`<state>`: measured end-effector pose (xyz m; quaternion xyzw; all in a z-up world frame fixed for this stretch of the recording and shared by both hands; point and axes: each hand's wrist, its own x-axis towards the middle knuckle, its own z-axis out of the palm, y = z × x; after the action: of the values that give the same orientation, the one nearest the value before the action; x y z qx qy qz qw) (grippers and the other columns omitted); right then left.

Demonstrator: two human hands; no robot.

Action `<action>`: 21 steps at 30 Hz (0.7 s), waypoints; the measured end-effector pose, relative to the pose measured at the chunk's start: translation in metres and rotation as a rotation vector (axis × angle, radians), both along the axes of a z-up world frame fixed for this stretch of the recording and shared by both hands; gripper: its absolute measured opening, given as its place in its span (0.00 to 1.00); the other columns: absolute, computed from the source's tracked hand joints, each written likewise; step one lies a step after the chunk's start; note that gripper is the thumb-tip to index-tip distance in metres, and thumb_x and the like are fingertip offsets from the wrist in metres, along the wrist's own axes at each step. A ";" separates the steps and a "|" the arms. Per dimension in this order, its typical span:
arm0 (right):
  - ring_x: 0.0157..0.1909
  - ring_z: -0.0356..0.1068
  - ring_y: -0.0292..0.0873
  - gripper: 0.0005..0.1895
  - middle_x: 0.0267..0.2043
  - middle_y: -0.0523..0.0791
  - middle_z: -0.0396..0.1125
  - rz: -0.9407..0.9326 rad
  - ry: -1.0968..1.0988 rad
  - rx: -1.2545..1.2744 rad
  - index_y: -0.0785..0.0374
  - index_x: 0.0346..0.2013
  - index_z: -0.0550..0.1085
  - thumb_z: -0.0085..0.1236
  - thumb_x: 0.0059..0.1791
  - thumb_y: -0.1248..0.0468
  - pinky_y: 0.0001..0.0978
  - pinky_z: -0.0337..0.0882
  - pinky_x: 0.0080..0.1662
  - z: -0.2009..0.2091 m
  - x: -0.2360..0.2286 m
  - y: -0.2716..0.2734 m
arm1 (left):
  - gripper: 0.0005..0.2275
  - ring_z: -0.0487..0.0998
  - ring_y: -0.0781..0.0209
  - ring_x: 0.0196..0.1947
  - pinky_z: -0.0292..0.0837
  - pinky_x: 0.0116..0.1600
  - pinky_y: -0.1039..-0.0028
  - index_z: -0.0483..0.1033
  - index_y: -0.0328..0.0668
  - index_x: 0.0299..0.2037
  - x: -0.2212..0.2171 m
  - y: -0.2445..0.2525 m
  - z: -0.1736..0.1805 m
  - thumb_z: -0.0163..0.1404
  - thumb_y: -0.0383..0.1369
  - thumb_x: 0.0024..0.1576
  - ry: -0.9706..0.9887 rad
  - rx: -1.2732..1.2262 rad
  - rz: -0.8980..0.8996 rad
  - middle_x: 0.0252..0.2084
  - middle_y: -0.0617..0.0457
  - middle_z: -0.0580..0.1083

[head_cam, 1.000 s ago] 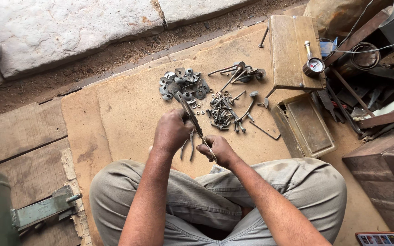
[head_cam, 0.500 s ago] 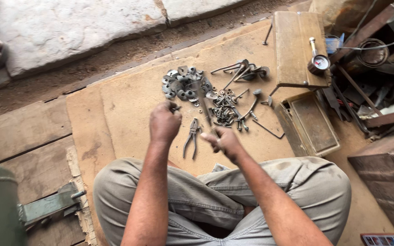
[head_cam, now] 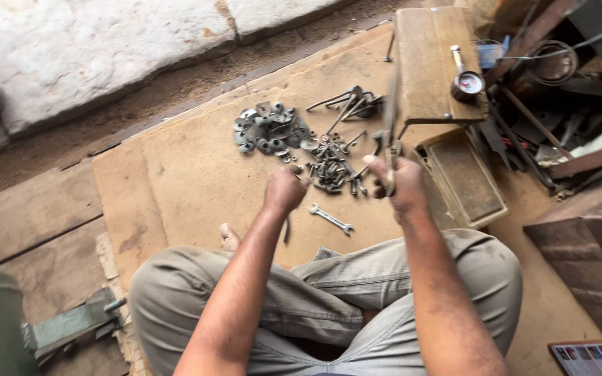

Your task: The person picks up and organizes various metal components including bolts, washers, and plates on a workspace while using pliers to manipulate a small pin.

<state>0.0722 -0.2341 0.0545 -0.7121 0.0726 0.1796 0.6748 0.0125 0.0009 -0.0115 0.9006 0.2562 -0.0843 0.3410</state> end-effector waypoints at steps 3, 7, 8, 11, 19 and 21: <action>0.19 0.63 0.31 0.17 0.23 0.39 0.66 0.030 0.076 0.014 0.64 0.30 0.75 0.70 0.44 0.54 0.22 0.65 0.22 -0.003 -0.004 0.007 | 0.13 0.73 0.51 0.60 0.70 0.65 0.62 0.80 0.44 0.51 0.018 0.004 -0.015 0.46 0.25 0.59 0.028 0.134 -0.078 0.59 0.47 0.75; 0.20 0.63 0.30 0.17 0.22 0.40 0.65 0.088 0.127 0.067 0.64 0.30 0.75 0.70 0.45 0.55 0.21 0.65 0.22 -0.007 -0.004 0.014 | 0.17 0.57 0.53 0.75 0.56 0.76 0.56 0.81 0.47 0.51 0.043 0.006 -0.023 0.38 0.21 0.62 0.129 0.394 -0.361 0.76 0.56 0.61; 0.19 0.63 0.30 0.17 0.22 0.40 0.65 0.089 0.134 0.045 0.64 0.30 0.74 0.70 0.45 0.54 0.21 0.65 0.22 -0.008 -0.003 0.016 | 0.17 0.52 0.52 0.76 0.52 0.76 0.54 0.80 0.47 0.51 0.049 0.007 -0.022 0.39 0.21 0.61 0.177 0.414 -0.412 0.77 0.57 0.56; 0.19 0.63 0.30 0.17 0.22 0.40 0.65 0.096 0.150 0.007 0.64 0.30 0.74 0.69 0.46 0.54 0.21 0.66 0.22 -0.013 0.000 0.021 | 0.19 0.41 0.48 0.78 0.41 0.75 0.47 0.75 0.48 0.56 0.066 0.006 -0.024 0.37 0.22 0.60 0.283 0.471 -0.551 0.79 0.60 0.46; 0.17 0.58 0.30 0.18 0.21 0.40 0.65 0.241 0.264 -0.273 0.65 0.30 0.73 0.69 0.45 0.53 0.22 0.62 0.21 -0.031 -0.008 0.049 | 0.31 0.47 0.48 0.78 0.42 0.78 0.48 0.63 0.47 0.72 0.076 0.018 -0.047 0.33 0.14 0.58 0.131 0.518 -0.417 0.80 0.51 0.50; 0.18 0.59 0.31 0.19 0.21 0.40 0.65 0.228 0.285 -0.236 0.66 0.30 0.73 0.69 0.46 0.53 0.22 0.62 0.21 -0.036 -0.016 0.058 | 0.26 0.43 0.41 0.77 0.37 0.72 0.44 0.64 0.40 0.67 0.073 0.023 -0.037 0.36 0.20 0.55 0.204 0.720 -0.315 0.79 0.44 0.45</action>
<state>0.0567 -0.1766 0.0189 -0.7571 0.1066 0.3437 0.5452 0.0857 0.0240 -0.0485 0.9777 0.1608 -0.1293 -0.0404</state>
